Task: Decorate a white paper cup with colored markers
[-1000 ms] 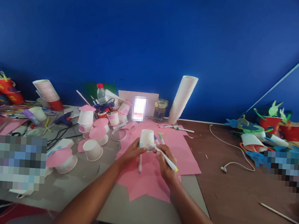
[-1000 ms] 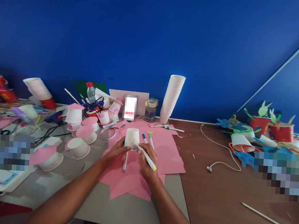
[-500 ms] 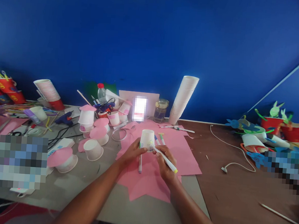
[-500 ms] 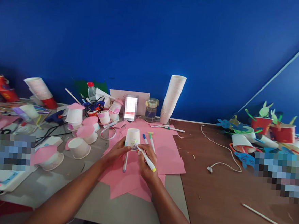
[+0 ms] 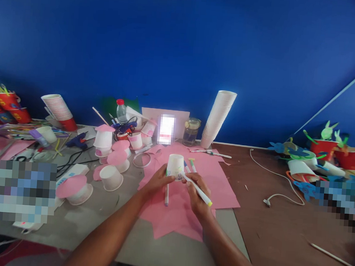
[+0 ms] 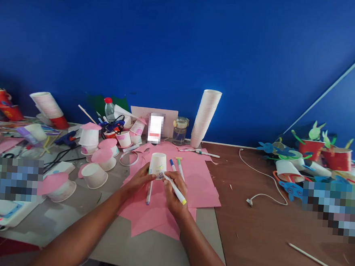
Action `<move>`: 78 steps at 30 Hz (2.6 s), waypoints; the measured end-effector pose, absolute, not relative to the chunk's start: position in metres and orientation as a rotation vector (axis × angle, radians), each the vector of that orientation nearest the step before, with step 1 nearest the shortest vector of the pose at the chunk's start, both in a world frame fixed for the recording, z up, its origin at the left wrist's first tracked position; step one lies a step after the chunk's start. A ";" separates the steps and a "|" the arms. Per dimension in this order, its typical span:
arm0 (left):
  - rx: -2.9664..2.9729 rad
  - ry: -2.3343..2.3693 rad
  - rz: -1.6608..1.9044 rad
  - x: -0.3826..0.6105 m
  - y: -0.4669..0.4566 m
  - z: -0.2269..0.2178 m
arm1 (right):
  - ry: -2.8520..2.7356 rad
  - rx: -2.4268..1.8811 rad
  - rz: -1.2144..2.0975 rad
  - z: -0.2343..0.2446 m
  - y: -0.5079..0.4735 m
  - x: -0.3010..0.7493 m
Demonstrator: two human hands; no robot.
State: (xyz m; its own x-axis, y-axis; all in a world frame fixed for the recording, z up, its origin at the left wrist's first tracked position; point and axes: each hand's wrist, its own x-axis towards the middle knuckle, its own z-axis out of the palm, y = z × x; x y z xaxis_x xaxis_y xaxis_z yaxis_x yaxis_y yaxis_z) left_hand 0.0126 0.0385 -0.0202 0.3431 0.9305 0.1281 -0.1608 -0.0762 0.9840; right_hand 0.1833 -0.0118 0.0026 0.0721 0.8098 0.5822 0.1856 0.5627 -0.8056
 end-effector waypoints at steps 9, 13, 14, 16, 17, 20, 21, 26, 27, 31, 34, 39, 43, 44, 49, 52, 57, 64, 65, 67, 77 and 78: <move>1.353 0.810 1.079 0.013 0.038 -0.017 | -1.512 -0.882 0.552 0.000 -0.010 0.183; 1.346 0.825 1.073 0.013 0.039 -0.018 | -1.511 -0.874 0.525 0.000 -0.010 0.183; 1.340 0.825 1.074 0.013 0.039 -0.018 | -1.509 -0.878 0.521 0.001 -0.010 0.183; 1.333 0.821 1.074 0.014 0.039 -0.019 | -1.502 -0.893 0.523 0.002 -0.011 0.183; 1.335 0.822 1.074 0.014 0.039 -0.018 | -1.496 -0.898 0.528 0.002 -0.011 0.183; 1.346 0.840 1.067 0.014 0.038 -0.017 | -1.493 -0.876 0.542 0.002 -0.011 0.184; 1.351 0.844 1.065 0.014 0.037 -0.016 | -1.498 -0.863 0.544 0.001 -0.011 0.184; 1.379 0.850 1.068 0.014 0.037 -0.015 | -1.534 -0.846 0.556 0.001 -0.011 0.183; 1.381 0.855 1.070 0.014 0.037 -0.014 | -1.542 -0.846 0.558 0.001 -0.011 0.183; 1.376 0.878 1.076 0.015 0.037 -0.012 | -1.552 -0.844 0.549 0.001 -0.011 0.183; 1.378 0.879 1.073 0.015 0.037 -0.012 | -1.550 -0.849 0.535 0.000 -0.010 0.182; 1.398 0.867 1.072 0.015 0.038 -0.015 | -1.527 -0.865 0.512 -0.003 -0.010 0.182; 1.402 0.870 1.067 0.014 0.038 -0.016 | -1.505 -0.862 0.526 -0.002 -0.010 0.183; 1.402 0.871 1.068 0.014 0.038 -0.015 | -1.508 -0.853 0.532 -0.002 -0.010 0.183; 1.394 0.882 1.060 0.014 0.037 -0.014 | -1.549 -0.826 0.556 0.000 -0.011 0.183; 1.399 0.887 1.059 0.014 0.037 -0.013 | -1.565 -0.821 0.548 -0.001 -0.011 0.183; 1.382 0.874 1.064 0.015 0.037 -0.013 | -1.567 -0.822 0.545 -0.002 -0.011 0.183; 1.398 0.876 1.068 0.015 0.037 -0.013 | -1.575 -0.852 0.543 0.000 -0.011 0.182; 1.401 0.879 1.064 0.015 0.036 -0.013 | -1.577 -0.856 0.543 0.000 -0.012 0.182; 1.399 0.882 1.060 0.016 0.036 -0.012 | -1.577 -0.855 0.540 -0.001 -0.011 0.182; 1.400 0.904 1.063 0.016 0.036 -0.010 | -1.596 -0.843 0.522 -0.002 -0.011 0.183; 1.395 0.902 1.064 0.016 0.036 -0.010 | -1.598 -0.843 0.525 -0.003 -0.011 0.182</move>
State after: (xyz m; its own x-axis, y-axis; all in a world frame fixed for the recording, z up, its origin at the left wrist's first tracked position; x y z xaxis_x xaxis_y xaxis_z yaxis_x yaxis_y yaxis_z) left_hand 0.0165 0.0359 -0.0096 0.3042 0.9463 0.1096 -0.0464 -0.1002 0.9939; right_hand 0.1824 -0.0106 -0.0031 -0.0434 0.7625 0.6455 0.2308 0.6363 -0.7361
